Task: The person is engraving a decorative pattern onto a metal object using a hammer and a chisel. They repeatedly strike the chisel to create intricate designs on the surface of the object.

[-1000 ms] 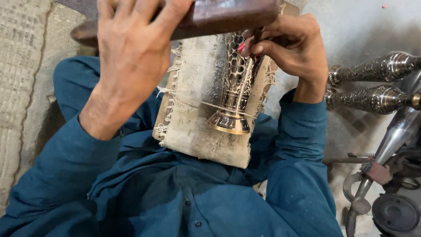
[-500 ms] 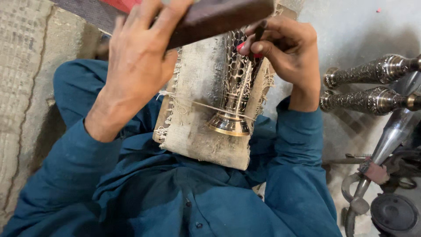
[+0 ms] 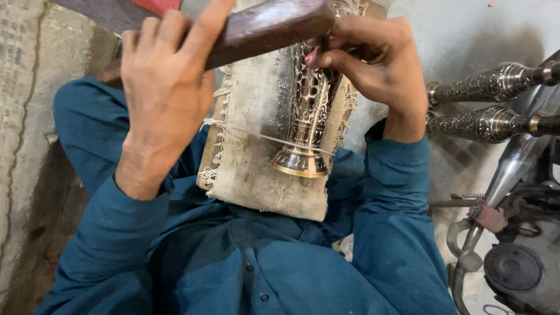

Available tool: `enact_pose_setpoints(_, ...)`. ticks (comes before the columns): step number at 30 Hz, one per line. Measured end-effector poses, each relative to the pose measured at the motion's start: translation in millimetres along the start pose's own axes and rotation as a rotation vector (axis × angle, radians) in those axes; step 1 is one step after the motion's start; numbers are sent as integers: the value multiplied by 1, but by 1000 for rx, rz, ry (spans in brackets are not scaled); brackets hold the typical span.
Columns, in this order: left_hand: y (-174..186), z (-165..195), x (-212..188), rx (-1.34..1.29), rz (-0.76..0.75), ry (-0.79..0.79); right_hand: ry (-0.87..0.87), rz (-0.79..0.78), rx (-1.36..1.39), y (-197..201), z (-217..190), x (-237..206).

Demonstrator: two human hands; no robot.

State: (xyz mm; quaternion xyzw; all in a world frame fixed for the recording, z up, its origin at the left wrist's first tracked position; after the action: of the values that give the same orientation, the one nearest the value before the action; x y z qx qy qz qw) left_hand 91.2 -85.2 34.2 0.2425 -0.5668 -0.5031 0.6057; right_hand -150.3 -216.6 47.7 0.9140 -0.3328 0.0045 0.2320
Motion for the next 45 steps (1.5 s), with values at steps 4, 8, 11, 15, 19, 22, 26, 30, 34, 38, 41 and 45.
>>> enact_pose_setpoints(4,-3,-2,-5,-252,189,-54,-49,-21,17,4,-1,7)
enact_pose_setpoints(8,-13,-8,-13,-190,183,-1,90,-118,-153,7,-5,14)
enact_pose_setpoints(11,-15,-5,-14,-83,171,-49,134,-152,-98,7,-4,16)
enact_pose_setpoints(15,-11,-3,-7,-72,197,-59,91,-161,-45,8,2,12)
enact_pose_setpoints(19,-8,2,2,12,102,-60,81,-132,-160,10,4,9)
enact_pose_setpoints(22,-4,2,-1,-71,127,-1,31,-17,99,9,9,7)
enact_pose_setpoints(26,-15,6,-17,-796,284,91,-23,33,130,4,11,2)
enact_pose_setpoints(30,-41,6,-19,-1011,280,123,16,-20,34,7,7,7)
enact_pose_setpoints(34,-45,-4,-22,-1017,207,228,-31,-40,67,9,10,6)
enact_pose_setpoints(38,-28,-11,-19,-582,102,161,7,-48,83,12,16,7)
enact_pose_setpoints(41,-23,-10,-13,-543,85,127,69,-49,59,13,21,9)
enact_pose_setpoints(45,-10,-2,-6,-448,167,13,36,-5,11,12,25,4)
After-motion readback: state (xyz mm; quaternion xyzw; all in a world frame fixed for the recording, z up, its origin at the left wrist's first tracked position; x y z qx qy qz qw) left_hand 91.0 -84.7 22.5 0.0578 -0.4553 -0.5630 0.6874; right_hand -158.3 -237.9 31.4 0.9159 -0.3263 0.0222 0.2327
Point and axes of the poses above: each hand's wrist, its own x-axis towards the middle knuckle, its own y-axis out of the back of the hand, z = x × y, the point moved 5 cm from there along x, towards the middle knuckle, and after that the axes turned 8 degrees about -y, right-handed, at the moved point
